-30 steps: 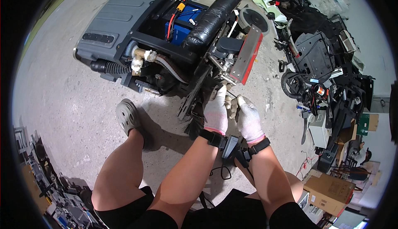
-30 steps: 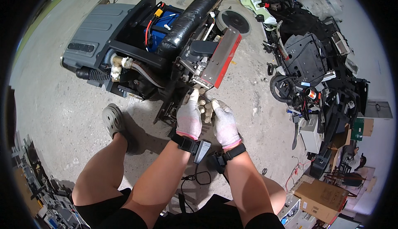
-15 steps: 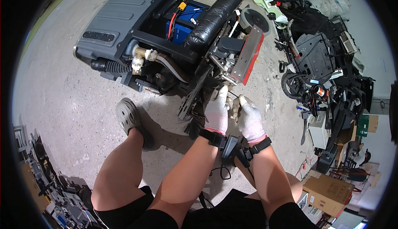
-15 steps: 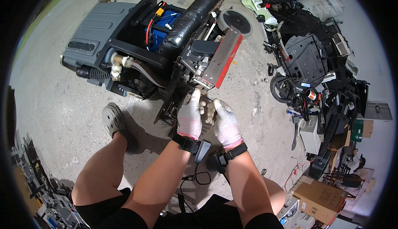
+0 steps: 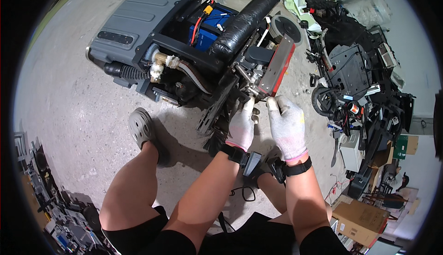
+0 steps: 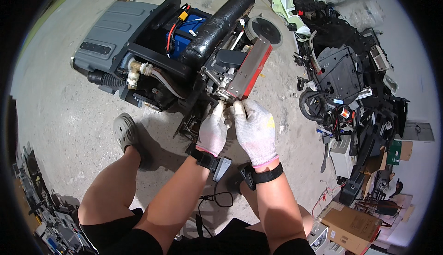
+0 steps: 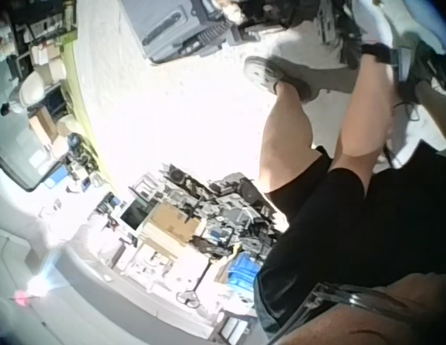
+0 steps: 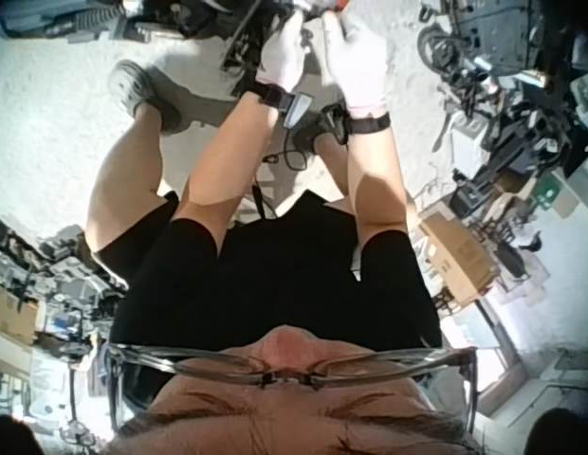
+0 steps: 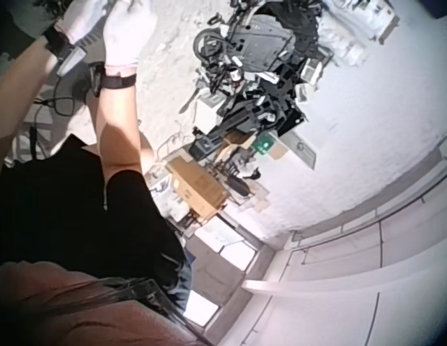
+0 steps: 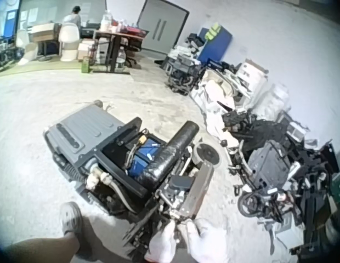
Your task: Replacing or installing components onto a large floor-cleaning machine.
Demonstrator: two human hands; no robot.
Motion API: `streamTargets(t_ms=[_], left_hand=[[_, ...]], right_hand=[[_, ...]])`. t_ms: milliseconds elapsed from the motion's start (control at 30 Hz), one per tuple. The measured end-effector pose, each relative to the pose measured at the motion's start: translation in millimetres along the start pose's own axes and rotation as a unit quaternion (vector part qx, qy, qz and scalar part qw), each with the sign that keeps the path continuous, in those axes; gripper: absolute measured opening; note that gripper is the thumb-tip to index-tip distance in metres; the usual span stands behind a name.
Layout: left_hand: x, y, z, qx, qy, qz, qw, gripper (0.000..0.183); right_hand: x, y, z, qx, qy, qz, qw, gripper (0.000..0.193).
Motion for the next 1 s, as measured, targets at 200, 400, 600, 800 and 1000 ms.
streamTargets(t_ms=[200, 400, 600, 800, 1000], left_hand=[[-6.8, -14.5, 2.6, 0.037, -0.008, 0.009, 0.999, 0.04], [-19.0, -30.1, 16.1, 0.106, 0.204, 0.079, 0.97, 0.045], [-4.9, -35.9, 20.5, 0.094, 0.169, 0.047, 0.98, 0.043], [-8.3, -44.2, 27.7, 0.14, 0.187, 0.1, 0.967, 0.037], [-8.5, -75.6, 32.9, 0.271, 0.459, 0.061, 0.844, 0.029]], right_hand=[[12.9, 11.9, -3.9, 0.075, 0.065, 0.016, 0.995, 0.026], [4.7, 14.7, -11.0, -0.046, -0.006, 0.058, 0.997, 0.026], [7.8, 27.3, -8.1, -0.031, 0.026, 0.027, 0.999, 0.022], [3.8, 10.5, 15.2, -0.001, -0.018, 0.031, 0.999, 0.022], [54.0, -22.4, 75.0, 0.25, 0.265, -0.094, 0.927, 0.026]])
Point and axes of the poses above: each hand's wrist, its own y-axis towards the middle knuckle, its own x-axis out of the palm, z = x × y, the point moved 6 cm from there along y, towards the middle knuckle, and after that the axes turned 7 degrees about z, right-handed, at the moved point
